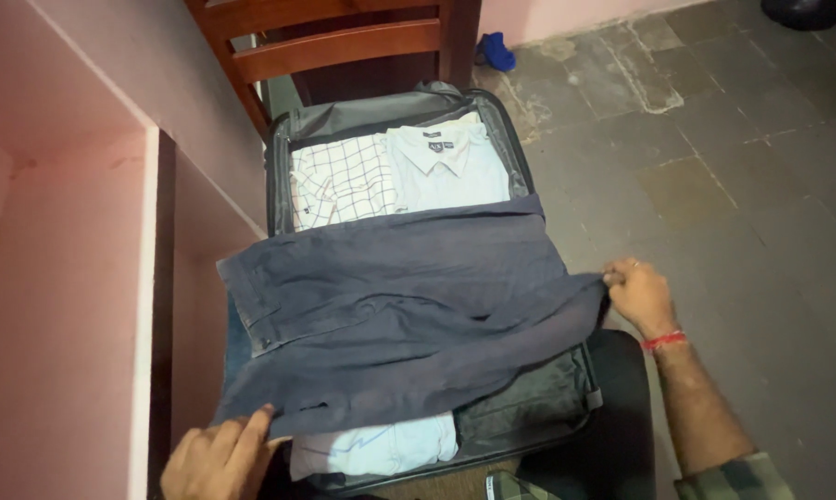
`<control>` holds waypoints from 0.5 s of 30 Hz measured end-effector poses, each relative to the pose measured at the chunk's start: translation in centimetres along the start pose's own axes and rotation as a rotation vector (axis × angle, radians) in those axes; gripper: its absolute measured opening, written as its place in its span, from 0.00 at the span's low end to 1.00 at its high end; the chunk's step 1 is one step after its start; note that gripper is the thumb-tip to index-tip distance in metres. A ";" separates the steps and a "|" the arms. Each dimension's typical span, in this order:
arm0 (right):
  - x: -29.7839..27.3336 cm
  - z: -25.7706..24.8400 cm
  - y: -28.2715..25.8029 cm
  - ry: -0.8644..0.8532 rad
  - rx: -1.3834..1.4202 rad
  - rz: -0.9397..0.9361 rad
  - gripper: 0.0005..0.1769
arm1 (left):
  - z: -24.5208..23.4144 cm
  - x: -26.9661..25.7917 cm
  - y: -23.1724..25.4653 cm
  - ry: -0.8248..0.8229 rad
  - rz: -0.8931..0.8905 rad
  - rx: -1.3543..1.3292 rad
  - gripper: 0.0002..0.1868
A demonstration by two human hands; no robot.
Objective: The person folds and places several clothing items into an open suitcase, including a dark jacket, light-colored pants, and dark pants. The person then secures the contents with internal straps and closes the suitcase.
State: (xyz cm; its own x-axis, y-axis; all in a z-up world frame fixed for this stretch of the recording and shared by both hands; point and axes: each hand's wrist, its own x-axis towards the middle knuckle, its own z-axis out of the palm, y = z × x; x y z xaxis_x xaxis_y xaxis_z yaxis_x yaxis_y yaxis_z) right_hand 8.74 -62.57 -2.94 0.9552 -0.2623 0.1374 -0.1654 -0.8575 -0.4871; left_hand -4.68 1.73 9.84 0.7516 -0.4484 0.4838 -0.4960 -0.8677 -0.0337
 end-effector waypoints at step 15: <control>-7.0 0.3 0.9 0.089 0.127 -0.295 0.12 | 0.6 -4.2 -3.4 -0.293 0.150 -0.272 0.19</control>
State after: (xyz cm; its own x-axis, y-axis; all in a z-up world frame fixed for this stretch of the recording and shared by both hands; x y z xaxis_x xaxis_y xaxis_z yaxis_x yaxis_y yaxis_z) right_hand 2.00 -61.37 -4.60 0.9311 -0.0536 0.3607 0.1522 -0.8417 -0.5180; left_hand -5.88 6.47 7.42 0.7348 -0.6414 0.2206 -0.6763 -0.7176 0.1663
